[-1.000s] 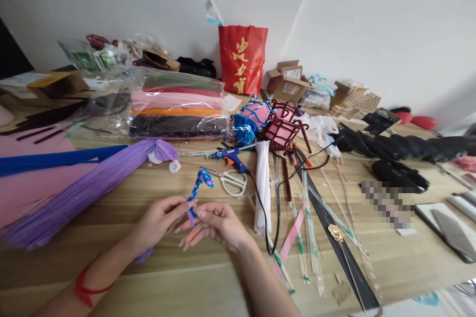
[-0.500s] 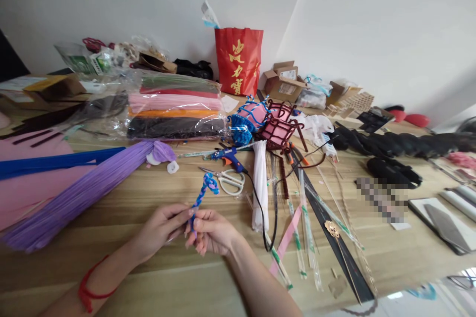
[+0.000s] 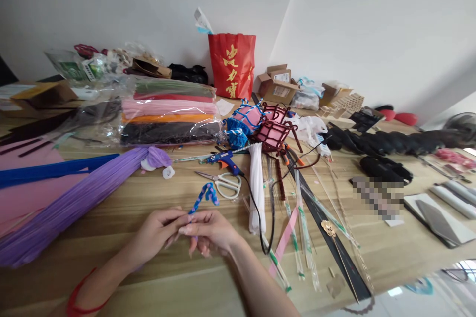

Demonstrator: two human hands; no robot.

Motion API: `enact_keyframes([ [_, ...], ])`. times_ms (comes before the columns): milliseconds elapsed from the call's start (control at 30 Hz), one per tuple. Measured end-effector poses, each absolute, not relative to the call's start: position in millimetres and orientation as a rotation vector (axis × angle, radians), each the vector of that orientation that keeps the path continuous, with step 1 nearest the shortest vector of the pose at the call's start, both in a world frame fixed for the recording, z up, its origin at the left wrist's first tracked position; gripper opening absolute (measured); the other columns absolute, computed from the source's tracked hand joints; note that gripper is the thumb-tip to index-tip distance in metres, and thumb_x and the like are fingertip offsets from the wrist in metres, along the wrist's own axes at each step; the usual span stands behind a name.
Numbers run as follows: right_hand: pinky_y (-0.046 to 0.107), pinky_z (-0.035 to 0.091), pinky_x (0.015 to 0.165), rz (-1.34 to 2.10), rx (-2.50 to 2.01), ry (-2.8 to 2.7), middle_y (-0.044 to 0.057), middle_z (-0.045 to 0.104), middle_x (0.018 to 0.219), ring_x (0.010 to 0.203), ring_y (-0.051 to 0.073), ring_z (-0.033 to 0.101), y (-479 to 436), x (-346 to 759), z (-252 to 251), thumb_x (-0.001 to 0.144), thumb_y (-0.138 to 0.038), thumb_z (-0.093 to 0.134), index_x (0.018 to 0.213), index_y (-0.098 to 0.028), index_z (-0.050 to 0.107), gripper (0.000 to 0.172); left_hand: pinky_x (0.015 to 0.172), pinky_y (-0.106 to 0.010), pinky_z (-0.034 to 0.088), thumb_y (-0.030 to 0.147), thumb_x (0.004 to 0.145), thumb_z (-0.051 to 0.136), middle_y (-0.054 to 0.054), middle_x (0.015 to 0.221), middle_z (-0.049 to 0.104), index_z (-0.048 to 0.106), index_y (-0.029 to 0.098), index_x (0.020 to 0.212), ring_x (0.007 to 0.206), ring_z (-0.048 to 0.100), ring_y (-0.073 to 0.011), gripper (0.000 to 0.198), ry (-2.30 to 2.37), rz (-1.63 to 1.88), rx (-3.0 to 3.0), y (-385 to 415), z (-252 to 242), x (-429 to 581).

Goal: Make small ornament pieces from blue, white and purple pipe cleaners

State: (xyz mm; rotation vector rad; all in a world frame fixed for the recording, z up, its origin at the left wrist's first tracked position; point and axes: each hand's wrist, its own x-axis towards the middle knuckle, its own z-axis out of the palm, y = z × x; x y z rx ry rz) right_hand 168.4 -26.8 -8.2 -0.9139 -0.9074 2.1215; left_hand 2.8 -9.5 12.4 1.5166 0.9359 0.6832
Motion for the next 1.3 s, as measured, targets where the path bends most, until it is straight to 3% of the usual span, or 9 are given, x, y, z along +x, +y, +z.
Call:
enact_keyframes([
  [100,0.014,0.043,0.034,2.119,-0.855,-0.867,0.003,0.069,0.061,0.035,0.007,0.056,-25,172,-8,0.066,-0.030,0.075,0.083,-0.009,0.064,0.030,0.044,-0.020,0.028,0.036,0.082,0.052,0.005,0.051,0.041,0.063,0.014,0.064,0.045,0.036,-0.0078,0.030,0.987,0.753,1.506,-5,12,3],
  [200,0.017,0.049,0.041,2.132,-0.817,-0.875,0.007,0.071,0.075,0.044,0.008,0.061,-24,175,-7,0.068,-0.028,0.075,0.089,-0.009,0.064,0.031,0.043,-0.020,0.027,0.037,0.081,0.052,0.004,0.054,0.044,0.065,0.015,0.073,0.047,0.036,-0.0082,0.027,1.013,0.795,1.495,-2,10,1],
  [533,0.016,0.043,0.038,1.779,-1.027,-1.186,0.004,0.068,0.062,0.038,0.006,0.053,-25,170,-6,0.068,-0.037,0.072,0.076,-0.010,0.066,0.030,0.047,-0.021,0.030,0.039,0.073,0.062,0.006,0.053,0.040,0.064,0.014,0.074,0.051,0.040,-0.0096,0.025,1.124,0.717,1.546,-6,11,3],
  [733,0.017,0.043,0.038,1.606,-1.188,-1.273,0.002,0.063,0.052,0.038,0.008,0.053,-26,167,-11,0.065,-0.042,0.073,0.071,-0.009,0.067,0.033,0.049,-0.021,0.035,0.039,0.076,0.058,0.003,0.064,0.051,0.062,0.014,0.075,0.052,0.046,-0.0097,0.025,1.026,0.633,1.469,-5,10,3],
  [1000,0.020,0.046,0.045,1.620,-1.131,-1.248,0.003,0.065,0.058,0.046,0.010,0.056,-22,166,-13,0.058,-0.044,0.077,0.070,-0.010,0.067,0.038,0.056,-0.023,0.040,0.040,0.080,0.052,0.000,0.067,0.058,0.066,0.016,0.081,0.060,0.050,-0.0135,0.028,1.008,0.630,1.591,1,2,0],
  [1300,0.017,0.028,0.035,1.642,-1.097,-1.308,-0.005,0.051,0.044,0.034,0.005,0.040,-16,171,-14,0.074,-0.051,0.062,0.066,-0.012,0.060,0.040,0.070,-0.026,0.043,0.036,0.078,0.051,-0.002,0.071,0.063,0.062,0.016,0.070,0.073,0.056,-0.0181,0.025,1.027,0.660,1.618,1,5,2],
])
